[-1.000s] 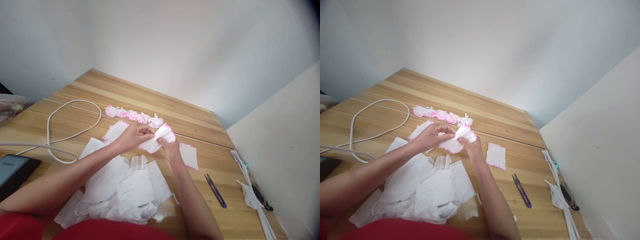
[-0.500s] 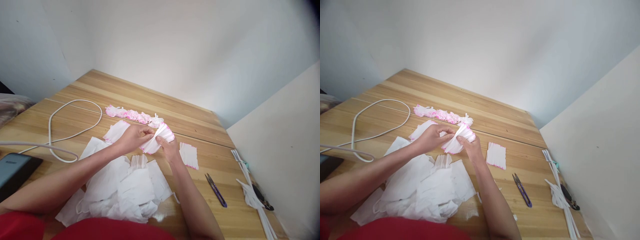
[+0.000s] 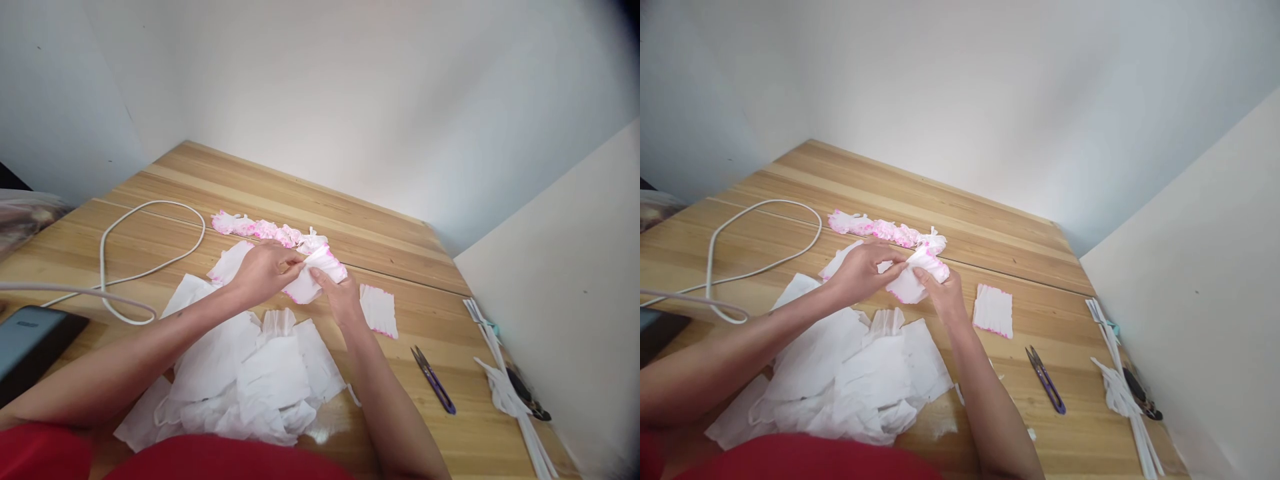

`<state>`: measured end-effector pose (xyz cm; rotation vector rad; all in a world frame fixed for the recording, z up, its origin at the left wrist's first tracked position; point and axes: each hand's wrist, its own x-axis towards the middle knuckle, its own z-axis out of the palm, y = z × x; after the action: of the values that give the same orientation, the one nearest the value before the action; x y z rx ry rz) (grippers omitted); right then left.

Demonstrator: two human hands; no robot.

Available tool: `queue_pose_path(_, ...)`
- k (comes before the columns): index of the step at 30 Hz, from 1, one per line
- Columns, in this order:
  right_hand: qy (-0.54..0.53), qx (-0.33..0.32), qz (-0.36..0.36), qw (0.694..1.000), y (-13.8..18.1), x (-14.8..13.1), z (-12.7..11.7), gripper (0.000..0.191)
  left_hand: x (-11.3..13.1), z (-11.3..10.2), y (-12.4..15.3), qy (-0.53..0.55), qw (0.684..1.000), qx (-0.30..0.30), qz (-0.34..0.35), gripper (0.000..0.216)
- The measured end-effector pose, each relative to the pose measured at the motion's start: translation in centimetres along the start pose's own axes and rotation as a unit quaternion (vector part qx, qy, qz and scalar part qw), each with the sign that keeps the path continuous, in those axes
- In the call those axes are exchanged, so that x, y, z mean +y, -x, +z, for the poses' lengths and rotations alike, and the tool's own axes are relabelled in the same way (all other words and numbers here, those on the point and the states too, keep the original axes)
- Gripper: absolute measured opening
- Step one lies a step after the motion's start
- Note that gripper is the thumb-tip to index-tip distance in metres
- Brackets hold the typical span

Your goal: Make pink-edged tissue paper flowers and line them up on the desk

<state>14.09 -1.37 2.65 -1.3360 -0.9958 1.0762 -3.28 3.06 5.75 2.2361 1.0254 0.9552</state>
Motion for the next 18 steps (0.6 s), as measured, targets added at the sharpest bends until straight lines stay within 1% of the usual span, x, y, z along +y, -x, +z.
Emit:
queue_pose_path(5,-0.021,-0.007,0.008,1.000,-0.15,0.01,0.01,0.033,-0.24,-0.32,-0.14,-0.011,1.000,0.017,-0.022,0.020)
queue_pose_path(8,-0.045,-0.025,0.006,0.999,-0.08,0.12,0.14,0.032,-0.41,-0.24,-0.19,-0.033,0.999,0.023,-0.022,0.020)
queue_pose_path(13,-0.067,-0.049,0.007,0.996,0.08,0.34,0.33,0.027,-0.47,0.30,-0.14,-0.066,0.997,0.030,0.010,0.020)
queue_pose_path(18,-0.066,-0.038,0.017,0.997,0.15,0.29,0.48,0.031,-0.17,0.61,-0.01,-0.058,0.997,0.036,0.031,0.023)
